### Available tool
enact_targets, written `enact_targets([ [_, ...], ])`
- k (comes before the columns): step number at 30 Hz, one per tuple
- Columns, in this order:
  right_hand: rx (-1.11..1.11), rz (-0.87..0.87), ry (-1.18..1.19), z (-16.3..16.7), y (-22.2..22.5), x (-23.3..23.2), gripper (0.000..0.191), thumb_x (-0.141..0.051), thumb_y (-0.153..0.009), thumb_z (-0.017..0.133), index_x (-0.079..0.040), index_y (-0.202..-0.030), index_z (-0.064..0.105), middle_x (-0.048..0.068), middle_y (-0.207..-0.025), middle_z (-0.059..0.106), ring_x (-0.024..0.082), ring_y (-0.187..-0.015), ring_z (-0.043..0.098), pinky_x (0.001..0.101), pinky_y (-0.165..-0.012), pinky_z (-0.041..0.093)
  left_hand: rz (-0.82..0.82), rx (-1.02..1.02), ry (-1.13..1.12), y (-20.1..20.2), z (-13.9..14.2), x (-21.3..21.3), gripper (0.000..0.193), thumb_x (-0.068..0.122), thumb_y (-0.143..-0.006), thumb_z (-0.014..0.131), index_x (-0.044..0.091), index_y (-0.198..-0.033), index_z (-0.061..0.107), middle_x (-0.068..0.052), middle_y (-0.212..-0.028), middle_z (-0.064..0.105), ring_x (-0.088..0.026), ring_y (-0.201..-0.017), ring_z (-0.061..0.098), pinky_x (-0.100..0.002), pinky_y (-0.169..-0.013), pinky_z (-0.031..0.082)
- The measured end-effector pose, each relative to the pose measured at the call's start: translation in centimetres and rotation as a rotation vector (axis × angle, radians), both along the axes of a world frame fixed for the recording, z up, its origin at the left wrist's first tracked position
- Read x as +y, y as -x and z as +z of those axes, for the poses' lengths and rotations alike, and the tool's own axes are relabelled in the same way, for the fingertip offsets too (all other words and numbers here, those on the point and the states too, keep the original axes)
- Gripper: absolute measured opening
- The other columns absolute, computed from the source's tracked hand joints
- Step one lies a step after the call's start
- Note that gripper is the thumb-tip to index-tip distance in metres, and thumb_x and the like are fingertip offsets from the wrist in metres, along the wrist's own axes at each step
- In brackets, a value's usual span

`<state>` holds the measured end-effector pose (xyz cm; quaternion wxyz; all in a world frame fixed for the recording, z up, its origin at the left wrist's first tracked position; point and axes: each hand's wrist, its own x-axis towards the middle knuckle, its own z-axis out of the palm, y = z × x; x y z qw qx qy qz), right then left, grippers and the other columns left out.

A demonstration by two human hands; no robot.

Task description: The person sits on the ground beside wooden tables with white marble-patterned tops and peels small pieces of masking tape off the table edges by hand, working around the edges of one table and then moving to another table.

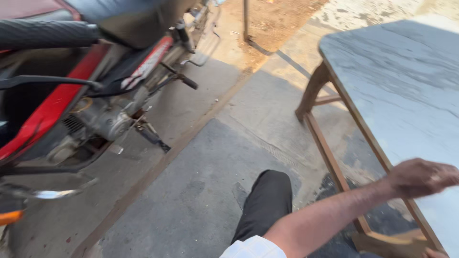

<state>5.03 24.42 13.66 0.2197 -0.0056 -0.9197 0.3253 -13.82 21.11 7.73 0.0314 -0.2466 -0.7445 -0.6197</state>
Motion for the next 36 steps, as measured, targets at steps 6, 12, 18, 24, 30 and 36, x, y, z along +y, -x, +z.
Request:
enact_targets([
  [6, 0.274, -0.181, -0.207, -7.3, -5.7, 11.3, 0.029, -0.005, -0.095, 0.079, -0.005, -0.121, 0.065, 0.01, -0.125, 0.071, 0.028, -0.119, 0.066, 0.0401, -0.101, 0.055, -0.02, 0.054, -0.182, 0.3, -5.1, 3.3, 0.072, 0.07, -0.104, 0.036, 0.013, -0.079, 0.074, 0.001, -0.063, 0.066, -0.01, -0.05, 0.06, -0.031, -0.05, 0.052],
  [12, 0.12, -0.072, -0.242, -5.1, -3.8, 13.1, 0.033, -0.007, -0.087, 0.081, -0.002, -0.117, 0.069, 0.011, -0.118, 0.072, 0.03, -0.116, 0.064, 0.0414, -0.095, 0.055, -0.053, 0.064, -0.219, -1.8, -3.5, 1.9, 0.07, 0.064, -0.111, 0.046, 0.007, -0.079, 0.069, -0.001, -0.065, 0.062, -0.01, -0.058, 0.056, -0.031, -0.055, 0.044],
  [18, 0.293, 0.024, -0.289, -6.8, -3.2, 12.5, 0.013, 0.0, -0.09, 0.079, -0.005, -0.099, 0.07, 0.006, -0.102, 0.075, 0.026, -0.101, 0.069, 0.0393, -0.086, 0.058, -0.026, -0.018, -0.141, -2.1, -2.4, 1.8, 0.068, 0.066, -0.104, 0.044, 0.009, -0.082, 0.073, 0.002, -0.054, 0.056, -0.008, -0.052, 0.053, -0.032, -0.05, 0.042],
  [24, 0.177, 0.018, -0.53, -12.6, -3.9, 10.5, 0.018, -0.002, -0.083, 0.078, -0.004, -0.099, 0.07, 0.01, -0.096, 0.075, 0.025, -0.09, 0.071, 0.0399, -0.077, 0.058, -0.079, -0.052, -0.145, -1.5, -3.0, 1.7, 0.072, 0.071, -0.101, 0.045, 0.006, -0.092, 0.074, -0.001, -0.06, 0.058, -0.012, -0.062, 0.057, -0.034, -0.06, 0.046],
  [30, -0.156, -0.199, 0.533, -14.0, -4.2, 7.2, 0.014, -0.016, -0.095, 0.075, -0.005, -0.104, 0.075, 0.007, -0.089, 0.077, 0.015, -0.074, 0.07, 0.0306, -0.064, 0.058, -0.348, -0.018, -0.162, -4.0, -1.9, -1.9, 0.096, 0.082, -0.095, 0.042, 0.006, -0.153, 0.047, -0.009, -0.118, 0.063, -0.023, -0.124, 0.057, -0.049, -0.105, 0.038],
  [36, -0.02, -0.261, 1.626, -12.7, -4.5, 9.3, 0.023, -0.022, -0.091, 0.075, -0.004, -0.106, 0.073, 0.01, -0.096, 0.078, 0.014, -0.077, 0.071, 0.0273, -0.063, 0.053, -0.271, -0.258, -0.197, -9.6, -3.7, -4.4, 0.09, 0.073, -0.094, 0.05, 0.009, -0.157, 0.041, -0.006, -0.115, 0.06, -0.02, -0.111, 0.06, -0.045, -0.099, 0.053],
])
